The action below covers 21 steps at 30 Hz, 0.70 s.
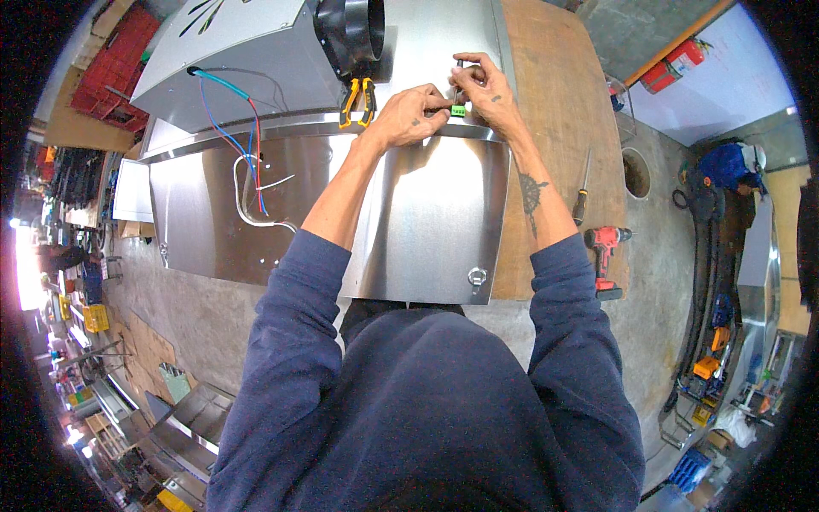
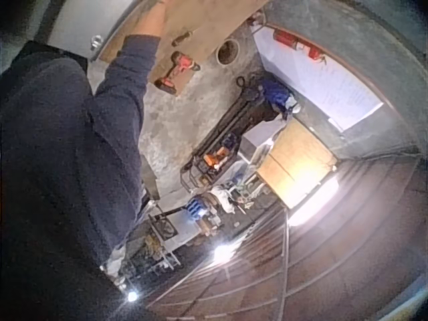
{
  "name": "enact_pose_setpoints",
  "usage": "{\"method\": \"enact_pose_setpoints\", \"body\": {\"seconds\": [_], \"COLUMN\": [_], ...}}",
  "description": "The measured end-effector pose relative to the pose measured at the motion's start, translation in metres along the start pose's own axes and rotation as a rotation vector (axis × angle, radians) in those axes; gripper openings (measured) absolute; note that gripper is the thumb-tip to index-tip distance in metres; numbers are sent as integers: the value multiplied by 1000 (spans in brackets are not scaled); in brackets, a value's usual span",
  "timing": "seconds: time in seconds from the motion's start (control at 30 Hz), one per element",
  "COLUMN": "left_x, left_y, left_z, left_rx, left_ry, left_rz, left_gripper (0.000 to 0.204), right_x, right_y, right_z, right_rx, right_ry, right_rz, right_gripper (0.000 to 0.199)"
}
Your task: The person connects wires to a green terminal block on a stainless steel appliance. They insert individual wires into the block and tighten the screws with a screwdriver to secure the connections.
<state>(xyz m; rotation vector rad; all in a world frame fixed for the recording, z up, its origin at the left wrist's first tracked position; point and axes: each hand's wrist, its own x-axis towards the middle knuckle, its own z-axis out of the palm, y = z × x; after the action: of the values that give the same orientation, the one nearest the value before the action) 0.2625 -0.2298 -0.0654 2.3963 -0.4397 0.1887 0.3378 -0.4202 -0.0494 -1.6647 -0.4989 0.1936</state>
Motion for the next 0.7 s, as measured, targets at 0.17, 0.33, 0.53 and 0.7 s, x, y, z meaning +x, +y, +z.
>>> {"method": "enact_pose_setpoints", "body": {"seconds": [0.17, 0.33, 0.53, 0.7], "left_x": [1, -1, 0, -1], "left_y": [2, 3, 5, 3], "left_z": [-3, -4, -3, -2], "left_rx": [-13, -4, -12, -8], "left_ry": [-24, -15, -19, -8], "left_rz": [-10, -1, -22, -22], "left_gripper": [35, 35, 35, 35], "right_x": [1, -1, 0, -1], "right_y": [6, 2, 8, 0], "right_z": [-3, -2, -3, -1], "right_rx": [41, 93, 75, -31], "right_ry": [-15, -37, -32, -24], "right_rz": [-23, -27, -49, -3], "right_gripper": [41, 39, 41, 41]}}
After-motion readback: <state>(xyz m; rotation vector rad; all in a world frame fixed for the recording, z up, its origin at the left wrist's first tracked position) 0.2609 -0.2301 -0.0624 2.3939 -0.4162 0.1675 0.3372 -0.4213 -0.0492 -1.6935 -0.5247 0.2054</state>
